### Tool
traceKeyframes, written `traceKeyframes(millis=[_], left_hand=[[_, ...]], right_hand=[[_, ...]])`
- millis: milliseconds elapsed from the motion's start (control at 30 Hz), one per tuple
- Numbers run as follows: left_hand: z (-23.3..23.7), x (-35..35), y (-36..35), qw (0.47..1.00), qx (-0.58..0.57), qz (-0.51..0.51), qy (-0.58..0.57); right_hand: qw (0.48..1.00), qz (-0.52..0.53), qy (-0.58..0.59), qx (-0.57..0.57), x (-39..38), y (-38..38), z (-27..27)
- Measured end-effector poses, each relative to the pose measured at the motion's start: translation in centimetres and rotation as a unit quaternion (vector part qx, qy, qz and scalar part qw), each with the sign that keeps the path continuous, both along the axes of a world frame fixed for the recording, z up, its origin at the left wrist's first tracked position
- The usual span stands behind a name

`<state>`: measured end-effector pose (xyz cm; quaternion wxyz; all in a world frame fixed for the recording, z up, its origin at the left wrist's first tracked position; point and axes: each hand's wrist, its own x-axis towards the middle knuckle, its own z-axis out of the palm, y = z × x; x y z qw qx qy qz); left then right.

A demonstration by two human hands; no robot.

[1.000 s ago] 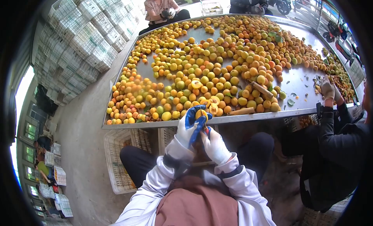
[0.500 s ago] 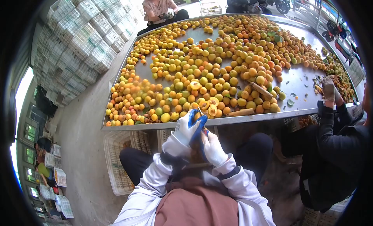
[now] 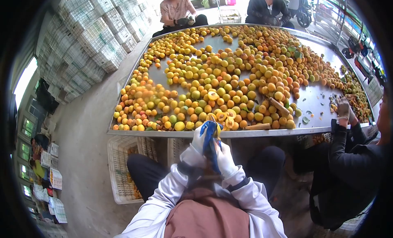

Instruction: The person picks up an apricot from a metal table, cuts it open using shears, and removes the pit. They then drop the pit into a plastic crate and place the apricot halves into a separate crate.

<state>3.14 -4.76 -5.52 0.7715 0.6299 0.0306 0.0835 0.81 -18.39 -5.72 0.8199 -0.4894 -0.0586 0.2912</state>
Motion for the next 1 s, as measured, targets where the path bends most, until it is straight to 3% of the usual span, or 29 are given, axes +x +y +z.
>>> traceKeyframes(millis=[33, 67, 100, 133, 200, 233, 267, 300, 333, 400, 500, 567, 667, 800, 867, 900, 933, 1000], left_hand=[[-1.0, 0.4, 0.3, 0.999, 0.007, -0.001, -0.04], [-1.9, 0.7, 0.6, 0.997, 0.014, -0.002, -0.08], [-2.5, 0.9, 0.9, 0.996, 0.049, 0.042, -0.069], [-3.4, 1.4, 1.2, 0.837, 0.394, 0.197, -0.324], [-5.3, 0.7, 0.2, 0.892, 0.318, 0.263, -0.187], [-3.0, 0.2, 0.0, 0.892, 0.315, 0.264, -0.187], [-0.8, -0.5, -0.1, 0.945, 0.228, 0.193, -0.133], [1.4, -1.2, -0.4, 0.981, 0.136, 0.114, -0.077], [2.4, -1.5, -0.9, 0.982, 0.131, 0.106, -0.079], [3.4, -1.6, -1.7, 0.923, 0.33, 0.154, -0.123], [3.7, -1.6, -1.7, 0.919, 0.323, 0.153, -0.168], [3.4, -1.5, -1.8, 0.898, 0.373, 0.148, -0.179], [3.7, -2.0, -3.7, 0.781, 0.541, 0.245, -0.195], [4.3, -3.1, -4.9, 0.828, 0.476, 0.255, -0.151], [6.1, -3.7, -4.3, 0.904, 0.344, 0.158, -0.199], [6.7, -4.1, -4.5, 0.975, 0.156, 0.11, -0.117], [7.2, -4.5, -4.6, 0.976, 0.153, 0.109, -0.114], [7.7, -4.9, -4.4, 0.998, 0.005, 0.051, -0.027]], right_hand=[[0.976, -0.125, -0.163, -0.07, -0.1, 1.4, -0.3], [0.976, -0.123, -0.168, -0.07, -0.1, 1.2, -0.1], [0.946, -0.162, -0.239, -0.146, -0.1, 0.8, 0.8], [0.904, -0.201, -0.308, -0.22, 0.0, 0.3, 1.3], [0.95, -0.205, -0.135, -0.194, 0.9, -0.8, 2.6], [0.931, -0.251, -0.197, -0.18, 1.7, -0.4, 2.9], [0.904, -0.296, -0.258, -0.167, 2.3, -0.1, 3.1], [0.918, -0.258, -0.241, -0.182, 2.8, -0.2, 4.0], [0.897, -0.255, -0.297, -0.205, 3.2, 0.1, 4.2], [0.898, -0.26, -0.305, -0.183, 4.1, 1.5, 2.4], [0.913, -0.255, -0.28, -0.154, 3.4, 2.2, 5.4], [0.879, -0.28, -0.342, -0.179, 3.6, 2.4, 5.2], [0.863, -0.291, -0.37, -0.183, 3.6, 2.2, 5.1], [0.825, -0.305, -0.442, -0.175, 2.9, 1.2, 7.0], [0.794, -0.274, -0.51, -0.183, 2.8, 0.2, 7.5], [0.783, -0.277, -0.523, -0.189, 2.7, 0.0, 7.5], [0.784, -0.275, -0.522, -0.192, 2.6, -0.3, 7.6], [0.767, -0.261, -0.553, -0.193, 2.5, -0.6, 7.9]])
